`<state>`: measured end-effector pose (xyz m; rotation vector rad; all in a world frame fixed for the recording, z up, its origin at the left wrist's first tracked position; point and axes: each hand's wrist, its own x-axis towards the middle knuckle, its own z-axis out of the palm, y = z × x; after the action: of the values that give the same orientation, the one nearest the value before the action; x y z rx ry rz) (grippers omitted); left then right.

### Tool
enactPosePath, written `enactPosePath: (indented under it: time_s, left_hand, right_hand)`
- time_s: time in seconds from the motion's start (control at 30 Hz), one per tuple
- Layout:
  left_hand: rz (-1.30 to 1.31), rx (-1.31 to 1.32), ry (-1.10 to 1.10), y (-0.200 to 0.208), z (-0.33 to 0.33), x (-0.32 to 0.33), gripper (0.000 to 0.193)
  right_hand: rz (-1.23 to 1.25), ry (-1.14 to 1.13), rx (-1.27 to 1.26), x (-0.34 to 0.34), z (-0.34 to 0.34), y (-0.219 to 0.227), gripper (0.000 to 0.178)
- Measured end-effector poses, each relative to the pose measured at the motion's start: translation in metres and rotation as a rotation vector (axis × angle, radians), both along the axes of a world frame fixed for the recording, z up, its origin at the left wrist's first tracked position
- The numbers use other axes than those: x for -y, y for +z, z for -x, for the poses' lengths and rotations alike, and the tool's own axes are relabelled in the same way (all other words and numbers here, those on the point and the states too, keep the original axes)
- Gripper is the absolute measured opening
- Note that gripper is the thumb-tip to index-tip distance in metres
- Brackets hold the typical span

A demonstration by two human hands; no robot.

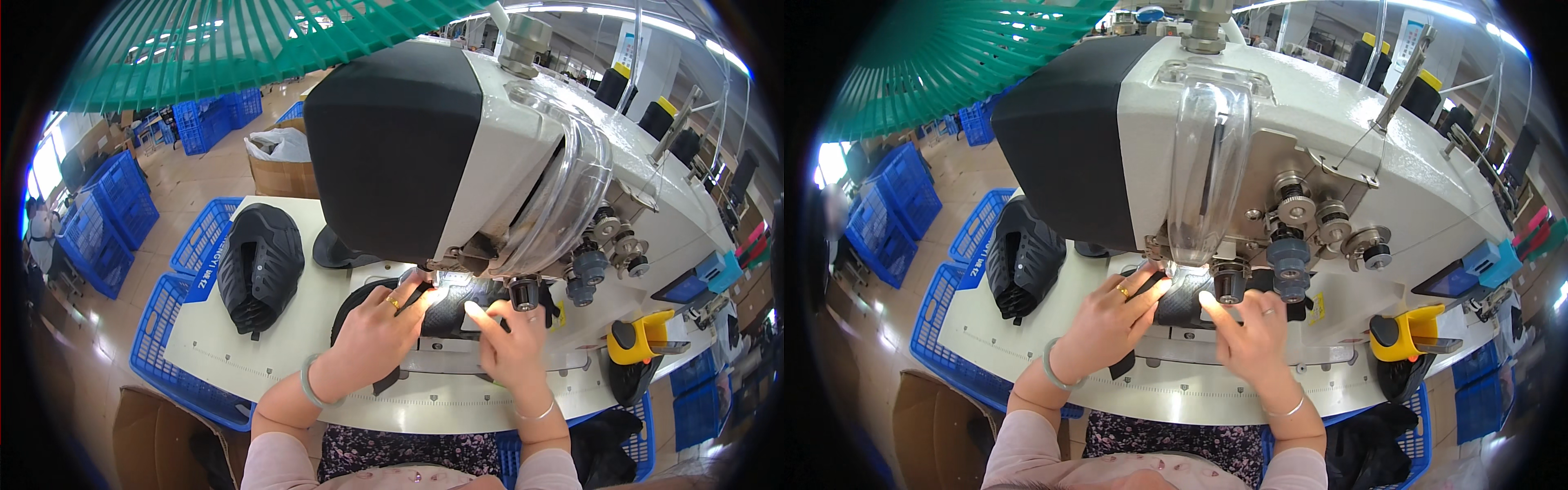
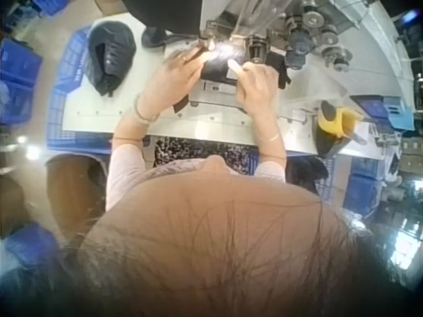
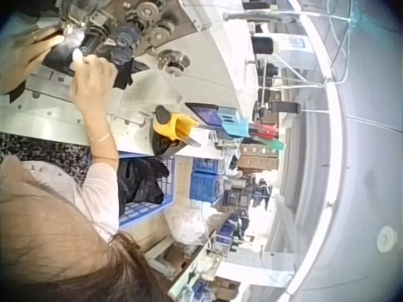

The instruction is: The recorder is using an industrial sewing machine to stitch together black shoe upper components in a factory setting.

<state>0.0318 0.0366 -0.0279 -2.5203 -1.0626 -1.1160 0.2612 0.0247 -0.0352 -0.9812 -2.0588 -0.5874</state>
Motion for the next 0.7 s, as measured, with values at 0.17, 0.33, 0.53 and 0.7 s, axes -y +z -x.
enactPosePath:
  time_s: [0.17,0.33,0.53,0.7]
  left_hand:
    - [0.139,0.158,-0.058,0.007,0.004,0.009,0.046]
    - [0.29,0.247,-0.234,0.029,0.019,-0.01,0.042]
    - [0.555,0.274,-0.243,0.036,0.022,-0.008,0.041]
    - [0.229,0.123,-0.11,0.016,0.012,0.008,0.051]
  right_hand:
    - [0.199,0.056,-0.035,0.001,0.022,-0.021,0.049]
    - [0.123,0.036,0.029,-0.011,0.013,-0.026,0.051]
    - [0.158,0.017,0.067,-0.004,0.013,-0.019,0.05]
    - [0.162,0.021,0.04,-0.001,0.018,-0.013,0.049]
